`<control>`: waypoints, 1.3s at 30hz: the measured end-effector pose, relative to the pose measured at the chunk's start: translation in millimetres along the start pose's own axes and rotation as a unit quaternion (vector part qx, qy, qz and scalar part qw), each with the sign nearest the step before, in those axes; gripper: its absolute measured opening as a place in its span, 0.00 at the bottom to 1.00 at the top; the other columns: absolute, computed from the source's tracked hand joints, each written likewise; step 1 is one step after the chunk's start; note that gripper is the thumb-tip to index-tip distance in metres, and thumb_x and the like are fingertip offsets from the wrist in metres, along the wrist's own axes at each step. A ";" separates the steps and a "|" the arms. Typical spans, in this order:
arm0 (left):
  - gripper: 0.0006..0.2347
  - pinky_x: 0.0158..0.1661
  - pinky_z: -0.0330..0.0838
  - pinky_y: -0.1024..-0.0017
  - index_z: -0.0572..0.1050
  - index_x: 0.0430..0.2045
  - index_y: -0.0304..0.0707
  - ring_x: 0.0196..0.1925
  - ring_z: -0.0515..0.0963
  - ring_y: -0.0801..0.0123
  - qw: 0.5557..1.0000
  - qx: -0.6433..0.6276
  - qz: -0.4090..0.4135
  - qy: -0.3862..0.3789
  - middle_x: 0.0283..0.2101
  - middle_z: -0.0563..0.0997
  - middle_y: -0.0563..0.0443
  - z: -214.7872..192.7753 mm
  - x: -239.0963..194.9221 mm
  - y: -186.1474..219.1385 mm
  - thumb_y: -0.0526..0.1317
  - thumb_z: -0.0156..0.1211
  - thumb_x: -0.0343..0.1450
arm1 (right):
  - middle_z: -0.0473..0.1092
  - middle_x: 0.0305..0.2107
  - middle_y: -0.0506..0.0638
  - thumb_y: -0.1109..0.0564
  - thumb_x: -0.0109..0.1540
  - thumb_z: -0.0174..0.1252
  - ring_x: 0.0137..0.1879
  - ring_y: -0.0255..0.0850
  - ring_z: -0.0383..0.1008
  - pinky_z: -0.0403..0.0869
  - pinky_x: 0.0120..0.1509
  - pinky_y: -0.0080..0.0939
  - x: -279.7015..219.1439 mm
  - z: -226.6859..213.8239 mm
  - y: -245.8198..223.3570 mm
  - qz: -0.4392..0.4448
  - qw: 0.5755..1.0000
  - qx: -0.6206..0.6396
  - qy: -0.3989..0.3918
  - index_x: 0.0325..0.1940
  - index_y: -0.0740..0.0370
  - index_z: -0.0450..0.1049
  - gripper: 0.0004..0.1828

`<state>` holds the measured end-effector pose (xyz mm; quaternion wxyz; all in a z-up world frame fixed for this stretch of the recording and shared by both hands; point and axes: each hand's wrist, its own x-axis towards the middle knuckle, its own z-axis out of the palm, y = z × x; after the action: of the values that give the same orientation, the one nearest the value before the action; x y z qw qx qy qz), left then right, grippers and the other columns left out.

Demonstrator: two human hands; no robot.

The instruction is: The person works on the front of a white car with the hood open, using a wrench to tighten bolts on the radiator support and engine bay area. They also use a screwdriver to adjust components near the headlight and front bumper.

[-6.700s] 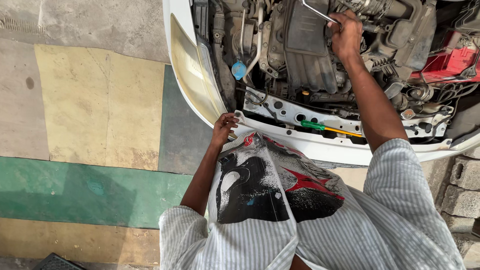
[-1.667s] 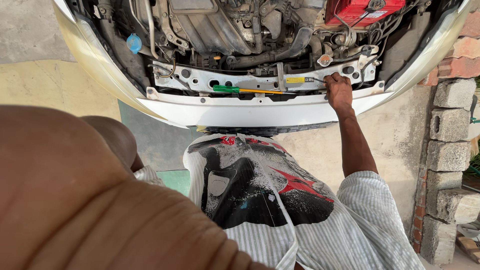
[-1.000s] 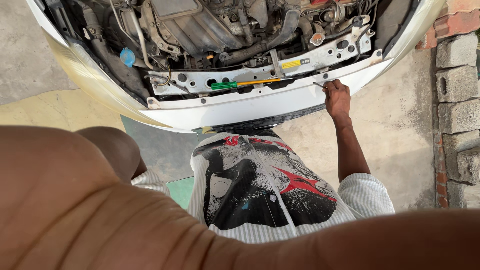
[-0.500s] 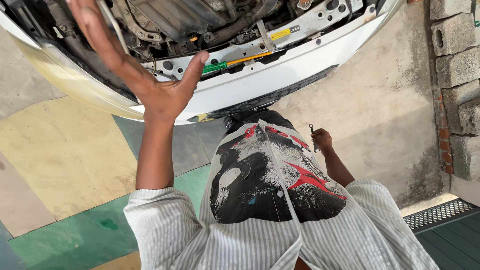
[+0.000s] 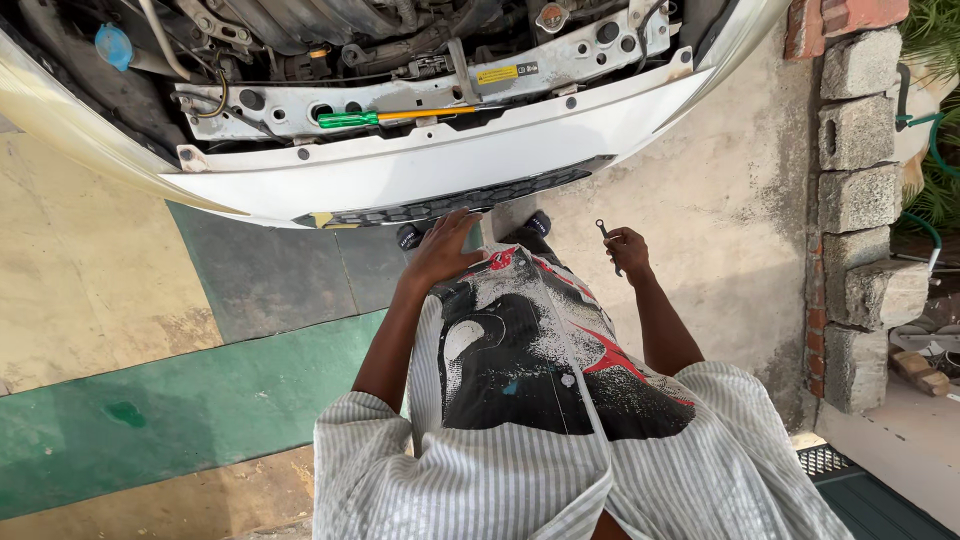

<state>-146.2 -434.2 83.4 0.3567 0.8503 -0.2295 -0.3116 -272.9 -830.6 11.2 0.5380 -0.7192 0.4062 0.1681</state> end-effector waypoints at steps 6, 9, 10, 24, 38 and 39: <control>0.30 0.70 0.59 0.51 0.64 0.66 0.41 0.73 0.65 0.49 0.998 0.042 0.021 0.042 0.68 0.70 0.42 30.1 66.1 73.4 0.50 0.64 0.69 | 0.73 0.28 0.45 0.60 0.63 0.64 0.30 0.31 0.74 0.70 0.29 0.32 58.6 -66.0 -35.8 -0.083 0.994 -0.007 -0.074 0.46 0.63 0.76 0.08; 0.30 0.66 0.58 0.50 0.64 0.65 0.40 0.70 0.65 0.45 0.999 0.029 0.005 0.032 0.67 0.69 0.38 31.0 90.5 102.9 0.50 0.66 0.68 | 0.74 0.30 0.45 0.61 0.64 0.64 0.30 0.31 0.74 0.68 0.28 0.32 83.8 -75.6 -68.9 -0.112 0.989 -0.014 -0.095 0.47 0.64 0.77 0.09; 0.30 0.66 0.58 0.48 0.64 0.65 0.40 0.70 0.66 0.46 0.999 0.033 -0.014 0.022 0.66 0.69 0.39 35.4 93.3 108.9 0.50 0.66 0.68 | 0.74 0.31 0.45 0.61 0.64 0.64 0.30 0.31 0.74 0.68 0.28 0.32 90.8 -75.9 -78.3 -0.121 0.988 -0.016 -0.096 0.48 0.65 0.77 0.09; 0.34 0.49 0.74 0.57 0.56 0.68 0.37 0.50 0.81 0.52 0.989 -0.135 -0.031 0.046 0.53 0.79 0.38 57.3 209.2 100.8 0.45 0.65 0.68 | 0.75 0.43 0.50 0.70 0.64 0.57 0.41 0.35 0.78 0.76 0.40 0.34 111.2 -31.5 -135.4 -0.146 0.962 0.139 -0.183 0.56 0.66 0.75 0.16; 0.10 0.35 0.80 0.73 0.80 0.41 0.32 0.33 0.87 0.71 0.950 -0.286 0.057 0.108 0.34 0.86 0.47 78.4 357.3 92.1 0.30 0.66 0.67 | 0.78 0.39 0.49 0.68 0.66 0.55 0.38 0.34 0.78 0.74 0.40 0.34 134.6 -59.9 -154.0 -0.117 0.960 0.192 -0.169 0.57 0.64 0.73 0.14; 0.10 0.35 0.80 0.72 0.80 0.41 0.32 0.33 0.86 0.71 0.952 -0.286 0.045 0.103 0.34 0.86 0.47 85.9 364.3 98.3 0.30 0.68 0.66 | 0.77 0.39 0.49 0.67 0.67 0.55 0.38 0.34 0.77 0.74 0.40 0.33 142.9 -69.2 -153.2 -0.130 0.959 0.180 -0.174 0.57 0.64 0.73 0.14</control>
<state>33.0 -760.1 -23.7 0.6203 0.7289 -0.1304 -0.2588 -81.6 -937.3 37.1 0.7386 -0.6163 0.2326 0.1433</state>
